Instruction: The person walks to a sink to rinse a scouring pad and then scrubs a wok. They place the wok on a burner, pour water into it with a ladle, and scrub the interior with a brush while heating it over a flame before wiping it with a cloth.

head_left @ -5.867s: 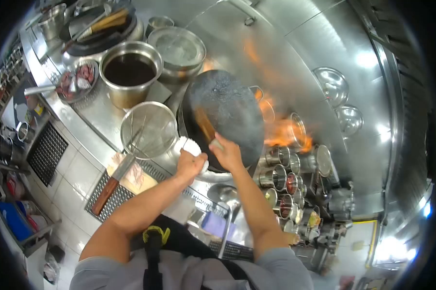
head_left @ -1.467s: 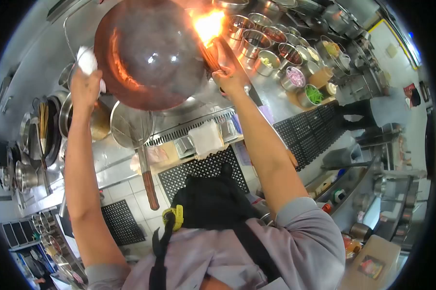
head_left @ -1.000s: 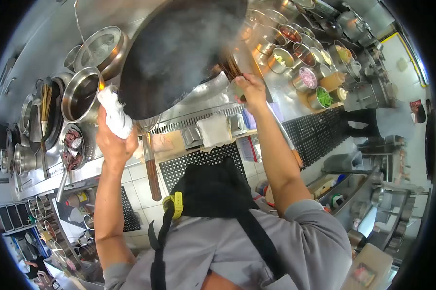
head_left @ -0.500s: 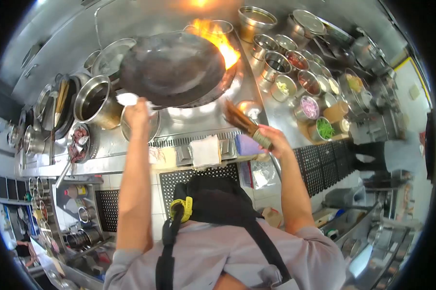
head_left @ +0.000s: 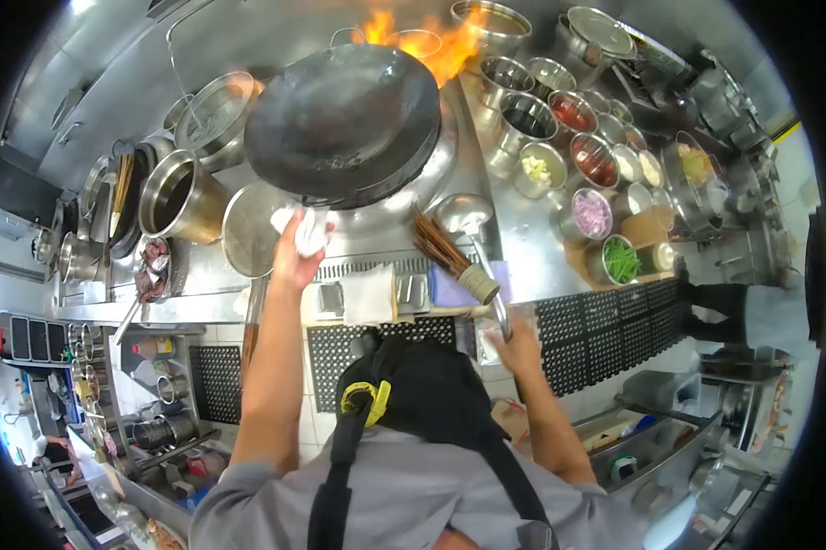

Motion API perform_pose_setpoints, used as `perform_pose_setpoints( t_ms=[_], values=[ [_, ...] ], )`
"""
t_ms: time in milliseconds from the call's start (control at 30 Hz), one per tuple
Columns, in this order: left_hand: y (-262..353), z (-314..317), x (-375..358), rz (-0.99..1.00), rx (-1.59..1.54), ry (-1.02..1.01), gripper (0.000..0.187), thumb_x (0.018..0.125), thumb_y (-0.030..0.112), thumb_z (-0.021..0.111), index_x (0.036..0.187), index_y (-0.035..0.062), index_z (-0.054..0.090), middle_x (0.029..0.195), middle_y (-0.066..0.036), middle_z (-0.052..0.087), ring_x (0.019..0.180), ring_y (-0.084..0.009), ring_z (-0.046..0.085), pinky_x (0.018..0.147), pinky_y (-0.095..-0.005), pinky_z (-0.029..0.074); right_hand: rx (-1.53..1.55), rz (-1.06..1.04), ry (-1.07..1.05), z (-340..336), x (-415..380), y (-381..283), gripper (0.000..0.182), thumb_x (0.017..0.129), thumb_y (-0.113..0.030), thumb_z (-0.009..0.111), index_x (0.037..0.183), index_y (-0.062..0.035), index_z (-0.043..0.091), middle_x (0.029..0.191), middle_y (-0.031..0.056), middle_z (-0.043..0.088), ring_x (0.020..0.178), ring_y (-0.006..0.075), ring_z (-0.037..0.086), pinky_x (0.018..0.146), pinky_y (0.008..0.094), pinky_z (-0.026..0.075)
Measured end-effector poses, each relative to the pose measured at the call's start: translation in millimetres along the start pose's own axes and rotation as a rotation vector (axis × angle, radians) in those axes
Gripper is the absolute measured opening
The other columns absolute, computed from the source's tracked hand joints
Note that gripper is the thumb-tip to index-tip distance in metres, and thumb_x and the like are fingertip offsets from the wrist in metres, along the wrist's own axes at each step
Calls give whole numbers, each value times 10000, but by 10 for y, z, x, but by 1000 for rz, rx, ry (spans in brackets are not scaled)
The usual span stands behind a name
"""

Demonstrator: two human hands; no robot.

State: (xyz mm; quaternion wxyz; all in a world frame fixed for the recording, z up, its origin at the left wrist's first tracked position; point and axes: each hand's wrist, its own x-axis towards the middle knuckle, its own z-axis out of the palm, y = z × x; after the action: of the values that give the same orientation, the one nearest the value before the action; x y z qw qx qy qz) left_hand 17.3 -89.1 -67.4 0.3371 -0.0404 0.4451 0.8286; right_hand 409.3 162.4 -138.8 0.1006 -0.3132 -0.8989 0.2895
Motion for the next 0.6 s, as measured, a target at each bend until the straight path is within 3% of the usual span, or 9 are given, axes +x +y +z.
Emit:
perform_pose_setpoints(
  t_ms=[67, 133, 267, 333, 400, 433, 533, 567, 600],
  values=[
    [-31, -266, -282, 30, 94, -17, 396, 939, 352, 651, 1158, 26, 597, 1030, -126, 696, 862, -234, 691, 626, -335, 529, 247, 343, -187, 33, -321, 198, 423, 783, -230, 776, 1086, 16, 614, 921, 235, 646, 832, 355, 641, 737, 433, 499],
    [-53, -544, -527, -27, 115, 33, 453, 906, 366, 692, 1159, 4, 590, 1041, -123, 683, 893, -227, 684, 674, -347, 550, 181, 198, -31, 155, -467, 413, 294, 812, -130, 741, 1026, 13, 599, 710, 89, 580, 643, 154, 553, 596, 309, 464],
    [-62, -666, -945, 42, 101, 116, 454, 881, 242, 715, 1183, -38, 524, 1000, -146, 667, 889, -286, 697, 746, -417, 593, 209, 238, -22, -14, -288, 290, 237, 863, -114, 700, 1033, 17, 600, 719, 60, 582, 625, 107, 524, 568, 280, 449],
    [-16, -789, -982, 47, 93, 64, 410, 879, 193, 700, 1166, -49, 536, 994, -170, 672, 870, -290, 701, 696, -418, 597, 166, 160, 11, -240, 327, -333, 225, 890, -101, 670, 1071, 17, 607, 726, 50, 582, 624, 93, 523, 558, 270, 445],
    [18, -883, -958, 5, 162, 38, 404, 886, 174, 699, 1188, -39, 536, 1013, -168, 667, 870, -284, 692, 704, -398, 592, 291, -314, 82, -169, 1223, -880, 317, 914, -75, 626, 1213, 17, 574, 746, 29, 571, 573, 87, 513, 501, 265, 435],
    [50, -926, -931, -8, 197, 26, 402, 890, 165, 699, 1199, -35, 537, 1023, -167, 664, 870, -282, 687, 708, -388, 590, 739, -5, -230, -442, 1439, -1820, 480, 914, -30, 593, 1381, -27, 481, 828, 32, 576, 599, 93, 537, 491, 250, 452],
    [461, -518, -1175, 167, 723, 235, 447, 861, 282, 739, 1132, -42, 594, 995, -116, 674, 918, -215, 636, 831, -355, 512, 762, -146, -273, -208, 1959, -3010, 816, 877, 30, 556, 1574, -161, 175, 895, 35, 553, 561, 98, 517, 431, 249, 444],
    [475, -533, -1249, 274, 758, 269, 384, 860, 283, 734, 1067, -20, 620, 927, -83, 676, 859, -179, 623, 795, -333, 504, 591, -325, -243, 42, 2285, -3077, 820, 856, 26, 567, 1568, -145, 199, 918, 56, 556, 544, 97, 507, 410, 253, 432],
    [475, -638, -1253, 265, 666, 193, 370, 859, 279, 735, 1052, -16, 622, 916, -79, 674, 843, -175, 622, 778, -327, 505, 665, -242, -335, 69, 2453, -3477, 813, 849, 27, 568, 1564, -132, 214, 936, 70, 572, 538, 98, 503, 407, 255, 424]
  ],
)
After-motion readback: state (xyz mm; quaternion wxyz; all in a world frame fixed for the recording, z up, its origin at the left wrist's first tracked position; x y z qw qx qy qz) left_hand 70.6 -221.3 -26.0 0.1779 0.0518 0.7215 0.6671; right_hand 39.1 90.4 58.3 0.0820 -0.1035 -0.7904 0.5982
